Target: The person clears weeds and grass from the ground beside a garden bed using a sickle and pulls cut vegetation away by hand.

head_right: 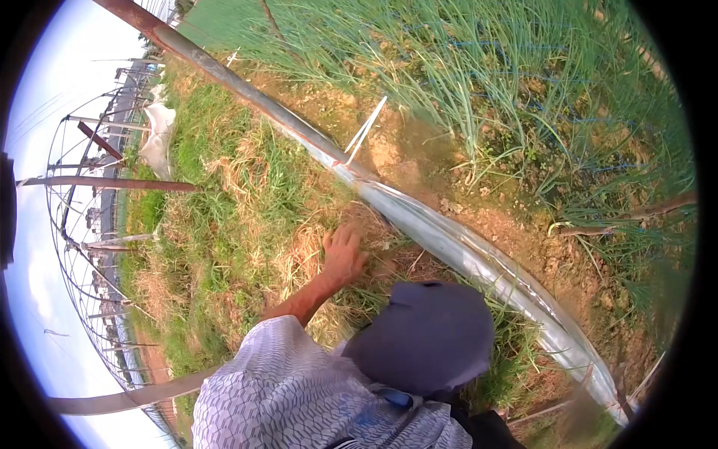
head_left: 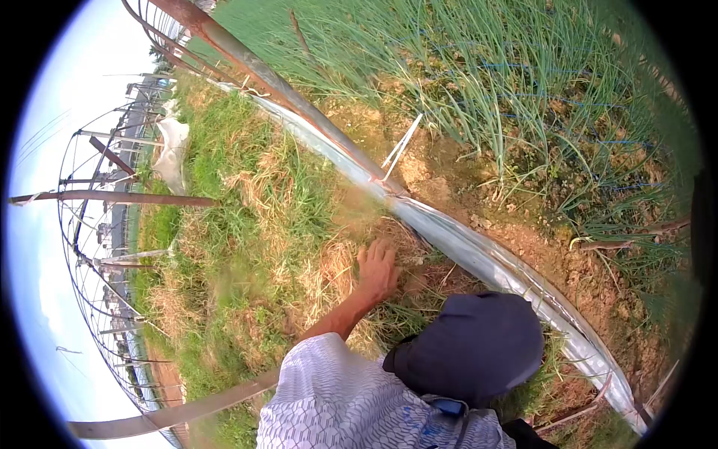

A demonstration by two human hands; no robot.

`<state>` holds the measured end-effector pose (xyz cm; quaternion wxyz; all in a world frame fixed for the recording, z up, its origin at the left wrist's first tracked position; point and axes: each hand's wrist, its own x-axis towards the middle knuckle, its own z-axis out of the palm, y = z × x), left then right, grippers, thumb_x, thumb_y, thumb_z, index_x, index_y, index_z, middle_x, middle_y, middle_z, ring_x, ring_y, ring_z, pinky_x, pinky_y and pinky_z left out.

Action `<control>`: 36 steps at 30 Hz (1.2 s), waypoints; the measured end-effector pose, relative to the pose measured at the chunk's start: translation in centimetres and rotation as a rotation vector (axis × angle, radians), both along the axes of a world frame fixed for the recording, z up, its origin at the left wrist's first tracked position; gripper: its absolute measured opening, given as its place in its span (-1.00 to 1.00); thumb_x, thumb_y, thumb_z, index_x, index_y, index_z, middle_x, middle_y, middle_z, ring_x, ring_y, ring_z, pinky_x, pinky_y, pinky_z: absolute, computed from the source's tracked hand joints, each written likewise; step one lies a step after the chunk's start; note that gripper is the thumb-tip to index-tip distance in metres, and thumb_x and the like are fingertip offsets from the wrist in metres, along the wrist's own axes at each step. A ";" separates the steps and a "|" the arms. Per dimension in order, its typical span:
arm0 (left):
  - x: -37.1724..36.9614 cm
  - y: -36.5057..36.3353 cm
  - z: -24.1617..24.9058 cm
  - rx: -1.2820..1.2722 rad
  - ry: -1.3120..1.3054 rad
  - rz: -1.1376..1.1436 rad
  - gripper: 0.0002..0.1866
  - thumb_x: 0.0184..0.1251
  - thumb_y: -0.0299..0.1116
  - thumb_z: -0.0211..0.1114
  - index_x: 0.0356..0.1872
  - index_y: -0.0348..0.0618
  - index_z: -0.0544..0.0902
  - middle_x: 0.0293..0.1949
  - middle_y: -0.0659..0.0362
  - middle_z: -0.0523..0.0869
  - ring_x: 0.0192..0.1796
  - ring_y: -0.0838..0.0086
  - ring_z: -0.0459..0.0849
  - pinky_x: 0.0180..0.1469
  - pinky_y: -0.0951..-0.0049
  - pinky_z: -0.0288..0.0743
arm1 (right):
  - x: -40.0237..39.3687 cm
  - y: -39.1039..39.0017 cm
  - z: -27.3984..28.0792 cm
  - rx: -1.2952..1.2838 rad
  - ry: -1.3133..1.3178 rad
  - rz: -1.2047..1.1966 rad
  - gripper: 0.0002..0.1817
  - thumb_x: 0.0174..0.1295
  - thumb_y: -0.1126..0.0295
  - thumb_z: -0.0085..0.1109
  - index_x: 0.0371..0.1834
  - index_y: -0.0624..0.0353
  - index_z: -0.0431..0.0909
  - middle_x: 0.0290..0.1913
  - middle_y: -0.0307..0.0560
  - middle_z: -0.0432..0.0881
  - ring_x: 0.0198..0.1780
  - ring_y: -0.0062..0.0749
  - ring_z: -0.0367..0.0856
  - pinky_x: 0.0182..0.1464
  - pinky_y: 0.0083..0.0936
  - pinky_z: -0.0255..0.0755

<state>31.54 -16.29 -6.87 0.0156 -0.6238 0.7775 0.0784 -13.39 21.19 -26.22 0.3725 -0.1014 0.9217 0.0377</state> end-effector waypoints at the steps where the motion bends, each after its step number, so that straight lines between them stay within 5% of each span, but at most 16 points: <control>1: 1.4 1.4 0.8 0.033 -0.093 0.160 -0.36 0.06 -0.18 0.37 0.19 -0.17 0.40 0.32 -0.12 0.27 0.39 -0.02 0.18 0.32 -0.10 0.06 | 0.0 -1.4 -0.1 -0.028 -0.012 -0.004 -0.39 0.27 0.00 0.06 0.21 0.16 0.15 0.11 0.04 0.19 0.11 -0.15 0.18 0.06 -0.34 0.22; 4: 5.7 5.5 -0.4 0.260 -0.093 0.507 -0.21 -0.04 -0.09 0.44 0.27 -0.12 0.38 0.39 -0.22 0.12 0.41 -0.17 0.09 0.34 -0.14 0.08 | -0.1 -5.6 -0.4 -0.123 -0.049 -0.022 -0.41 0.27 0.00 0.06 0.18 0.15 0.17 0.07 0.02 0.20 0.06 -0.17 0.18 0.02 -0.35 0.22; 7: 5.6 6.5 -1.6 0.319 -0.156 0.353 -0.41 0.12 -0.06 0.36 0.12 -0.17 0.49 0.32 -0.23 0.23 0.38 -0.10 0.18 0.25 -0.18 0.21 | -0.1 -9.1 -0.2 -0.206 -0.087 -0.033 -0.43 0.27 0.00 0.07 0.15 0.15 0.18 0.02 -0.01 0.20 0.02 -0.20 0.19 -0.02 -0.37 0.22; 10: 3.7 6.0 -2.8 0.387 -0.098 0.229 -0.56 0.17 -0.12 0.30 -0.05 -0.22 0.55 0.06 -0.24 0.52 0.20 0.03 0.46 0.07 0.06 0.44 | -0.1 -11.9 0.2 -0.288 -0.136 -0.046 -0.46 0.27 0.00 0.07 0.11 0.14 0.20 -0.02 -0.03 0.21 -0.02 -0.22 0.19 -0.06 -0.38 0.23; 12: 2.9 4.7 -3.3 0.594 0.080 0.214 -0.65 0.20 -0.17 0.24 -0.18 -0.27 0.55 -0.31 -0.12 0.66 -0.13 0.17 0.64 -0.14 0.22 0.50 | -0.2 -13.4 0.5 -0.332 -0.159 -0.057 -0.47 0.27 0.00 0.08 0.09 0.14 0.21 -0.05 -0.05 0.21 -0.05 -0.24 0.19 -0.08 -0.39 0.23; 15: 0.2 3.3 -0.9 0.686 0.467 0.380 -0.66 0.17 -0.16 0.26 -0.21 -0.25 0.56 -0.45 -0.01 0.64 -0.33 0.23 0.64 -0.23 0.26 0.49 | -0.1 -14.7 1.1 -0.372 -0.190 -0.067 -0.49 0.27 0.00 0.08 0.06 0.13 0.22 -0.09 -0.07 0.22 -0.10 -0.26 0.20 -0.12 -0.40 0.23; 19: -3.5 3.3 -0.5 0.852 0.809 0.401 -0.65 0.17 -0.13 0.28 -0.23 -0.23 0.57 -0.41 0.02 0.64 -0.33 0.26 0.61 -0.22 0.27 0.46 | -0.1 -16.0 1.3 -0.409 -0.222 -0.069 -0.52 0.27 0.00 0.09 0.01 0.12 0.24 -0.15 -0.10 0.22 -0.15 -0.29 0.20 -0.17 -0.41 0.23; 23: -4.5 3.6 -1.5 1.000 0.590 0.133 -0.67 0.26 -0.14 0.23 -0.25 -0.25 0.58 -0.37 -0.03 0.65 -0.26 0.18 0.64 -0.19 0.22 0.47 | -0.4 -16.4 1.9 -0.437 -0.231 -0.087 -0.54 0.27 0.00 0.09 -0.03 0.11 0.26 -0.20 -0.13 0.23 -0.21 -0.32 0.21 -0.22 -0.43 0.23; 25: -4.0 3.1 -3.4 0.834 0.376 -0.214 -0.63 0.28 -0.11 0.19 -0.26 -0.30 0.59 -0.38 -0.11 0.67 -0.25 0.03 0.66 -0.18 0.09 0.48 | -0.5 -16.5 2.2 -0.457 -0.240 -0.099 -0.56 0.27 0.00 0.10 -0.05 0.11 0.27 -0.23 -0.15 0.24 -0.24 -0.34 0.21 -0.25 -0.44 0.23; 28: -5.0 -1.0 -3.4 1.040 0.165 -0.235 -0.61 0.31 -0.13 0.12 -0.19 -0.33 0.60 -0.26 -0.17 0.69 -0.19 -0.05 0.67 -0.17 0.06 0.50 | -1.0 -16.8 2.6 -0.497 -0.255 -0.114 -0.57 0.27 0.00 0.10 -0.09 0.10 0.29 -0.27 -0.17 0.24 -0.28 -0.36 0.22 -0.29 -0.45 0.23; 30: -6.2 -3.2 -2.0 0.896 -0.053 -0.394 -0.58 0.29 -0.11 0.14 -0.19 -0.37 0.60 -0.24 -0.21 0.68 -0.12 -0.04 0.67 -0.13 0.08 0.51 | -1.8 -16.1 3.1 -0.537 -0.265 -0.127 -0.59 0.27 0.00 0.11 -0.11 0.10 0.30 -0.30 -0.19 0.25 -0.31 -0.38 0.22 -0.31 -0.46 0.23; 34: -11.7 -7.4 -1.9 0.829 0.084 -0.671 -0.66 0.18 -0.25 0.24 -0.21 -0.38 0.64 -0.27 -0.27 0.67 -0.11 -0.05 0.66 -0.07 0.06 0.50 | -0.5 -11.3 8.0 -0.567 -0.213 -0.226 -0.61 0.27 0.00 0.11 -0.15 0.09 0.32 -0.36 -0.22 0.25 -0.37 -0.41 0.22 -0.36 -0.47 0.24; 36: -17.0 -9.9 2.2 1.039 0.158 -0.821 -0.66 0.25 -0.27 0.21 -0.08 -0.33 0.62 -0.19 -0.18 0.70 -0.09 0.01 0.68 -0.05 0.12 0.50 | 0.6 -8.1 10.7 -0.553 -0.154 -0.318 -0.61 0.27 0.00 0.12 -0.17 0.08 0.33 -0.39 -0.24 0.26 -0.40 -0.43 0.23 -0.39 -0.48 0.24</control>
